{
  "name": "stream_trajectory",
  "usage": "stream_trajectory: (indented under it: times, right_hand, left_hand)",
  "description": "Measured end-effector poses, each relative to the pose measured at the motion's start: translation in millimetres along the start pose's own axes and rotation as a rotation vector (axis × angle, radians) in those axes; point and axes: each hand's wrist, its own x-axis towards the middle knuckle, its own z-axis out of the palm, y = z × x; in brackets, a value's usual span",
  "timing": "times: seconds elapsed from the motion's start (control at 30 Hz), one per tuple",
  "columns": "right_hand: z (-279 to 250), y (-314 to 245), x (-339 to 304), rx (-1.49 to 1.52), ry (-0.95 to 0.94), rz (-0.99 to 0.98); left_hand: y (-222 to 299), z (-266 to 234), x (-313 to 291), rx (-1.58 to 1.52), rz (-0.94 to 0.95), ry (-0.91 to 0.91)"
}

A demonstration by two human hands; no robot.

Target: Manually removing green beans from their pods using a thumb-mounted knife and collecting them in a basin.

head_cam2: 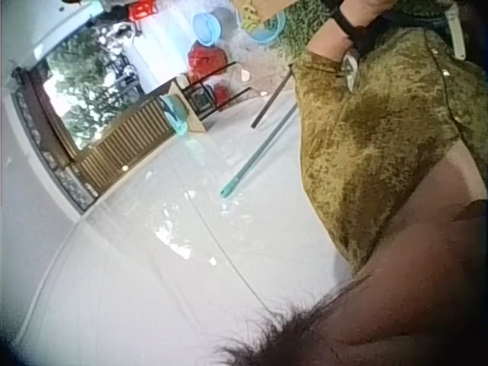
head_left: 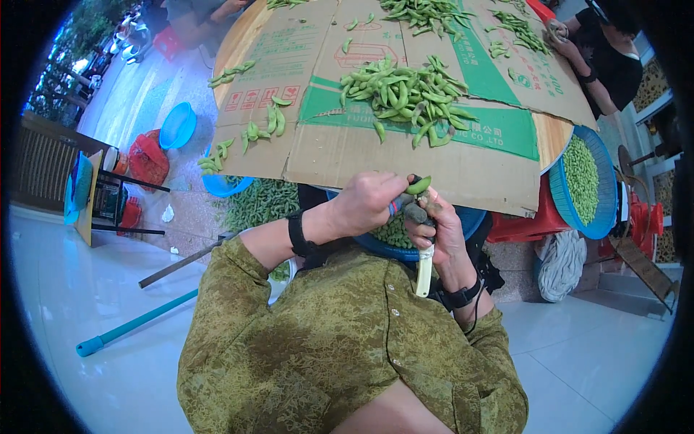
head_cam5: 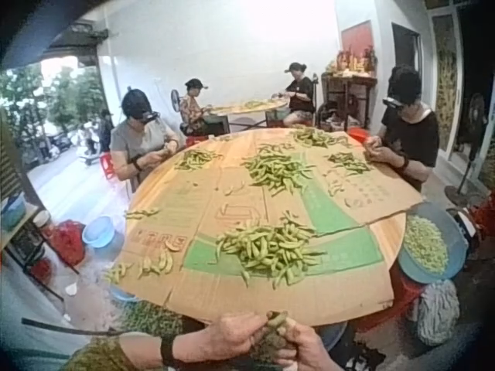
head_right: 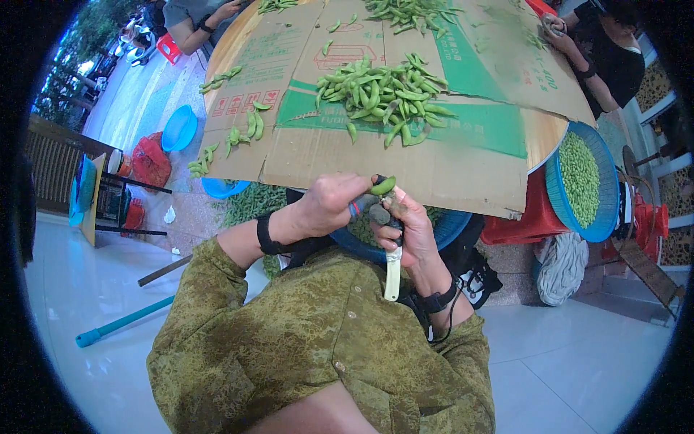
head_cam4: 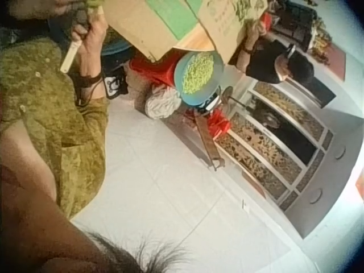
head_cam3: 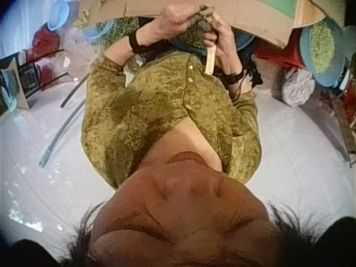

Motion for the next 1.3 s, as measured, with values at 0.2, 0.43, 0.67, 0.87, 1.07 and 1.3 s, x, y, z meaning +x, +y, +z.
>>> stream_trajectory:
  times: [0.2, 0.43, 0.67, 0.87, 1.07, 1.3]
  right_hand:
    - [8.4, -3.1, -1.0, -0.071, 0.087, -0.040]
    - [2.1, 4.6, -2.5, -0.705, 0.308, -0.330]
    - [-8.0, 13.8, -1.2, -1.421, 0.452, -0.730]
    - [0.3, 11.9, 1.8, -1.668, 0.401, -0.932]
    - [-1.0, 16.4, 1.5, -1.812, 0.343, -0.998]
    - [2.6, 15.1, 0.0, -1.774, 0.337, -0.862]
  left_hand:
    - [3.8, 8.2, 3.8, -0.345, -0.206, 0.129]
    - [11.7, 9.7, 0.8, -0.523, -0.447, -0.006]
    - [17.4, 14.6, -7.1, -0.229, -0.384, -0.047]
    - [26.4, 14.8, -13.0, -0.137, -0.329, -0.144]
    - [33.5, 19.0, -16.2, -0.077, -0.288, -0.138]
    - [33.7, 17.2, -17.6, -0.057, -0.237, -0.106]
